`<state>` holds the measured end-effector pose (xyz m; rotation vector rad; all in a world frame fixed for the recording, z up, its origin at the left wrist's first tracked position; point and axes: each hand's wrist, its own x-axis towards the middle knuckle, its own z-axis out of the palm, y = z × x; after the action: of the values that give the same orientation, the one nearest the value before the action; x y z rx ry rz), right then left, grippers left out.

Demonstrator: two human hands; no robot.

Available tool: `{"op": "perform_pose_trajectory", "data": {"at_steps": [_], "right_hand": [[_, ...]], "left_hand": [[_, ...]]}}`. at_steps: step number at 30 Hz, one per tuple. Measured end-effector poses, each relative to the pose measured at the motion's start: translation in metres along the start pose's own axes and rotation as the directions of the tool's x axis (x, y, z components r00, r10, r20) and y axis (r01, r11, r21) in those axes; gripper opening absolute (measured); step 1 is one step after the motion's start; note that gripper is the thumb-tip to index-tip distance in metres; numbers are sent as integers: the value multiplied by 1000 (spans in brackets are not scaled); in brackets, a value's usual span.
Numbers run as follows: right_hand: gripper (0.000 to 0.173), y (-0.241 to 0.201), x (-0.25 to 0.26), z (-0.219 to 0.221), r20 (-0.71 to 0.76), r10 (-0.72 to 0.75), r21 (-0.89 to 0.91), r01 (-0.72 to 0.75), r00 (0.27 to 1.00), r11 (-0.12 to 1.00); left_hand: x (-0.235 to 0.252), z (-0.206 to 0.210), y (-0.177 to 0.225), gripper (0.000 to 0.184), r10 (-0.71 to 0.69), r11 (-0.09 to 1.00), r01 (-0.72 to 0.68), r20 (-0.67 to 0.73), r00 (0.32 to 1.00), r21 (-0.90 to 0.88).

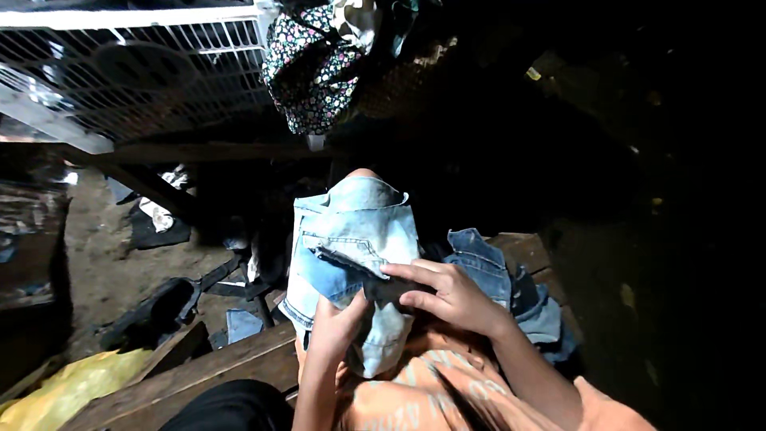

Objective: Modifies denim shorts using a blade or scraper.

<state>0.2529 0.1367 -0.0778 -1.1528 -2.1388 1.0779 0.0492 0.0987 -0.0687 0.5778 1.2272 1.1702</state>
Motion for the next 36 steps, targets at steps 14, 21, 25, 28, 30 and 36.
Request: {"op": "perform_pose_trajectory", "data": {"at_steps": [14, 21, 25, 28, 30, 36], "right_hand": [[43, -3, -9, 4, 14, 55, 12, -55, 998, 998], [33, -4, -4, 16, 19, 229, 629, -189, 973, 754], [38, -2, -1, 4, 224, 235, 724, -323, 946, 609], [47, -3, -4, -1, 179, 107, 426, -175, 978, 888], [48, -8, -7, -1, 129, 115, 164, -136, 985, 977], [39, -9, -8, 7, 1, 165, 291, -158, 986, 944]], "left_hand": [[-4, 8, -5, 36, -80, 996, 84, -113, 990, 34], [-4, -3, -10, 29, -51, 997, 49, 22, 998, 54], [-5, -1, -13, 41, -38, 999, 39, -42, 998, 33], [-7, 0, -12, 43, -44, 999, 46, -57, 997, 27], [-10, 0, -11, 37, -63, 998, 64, -87, 994, 7], [-13, 0, -12, 28, -41, 999, 42, -47, 998, 22]]}}
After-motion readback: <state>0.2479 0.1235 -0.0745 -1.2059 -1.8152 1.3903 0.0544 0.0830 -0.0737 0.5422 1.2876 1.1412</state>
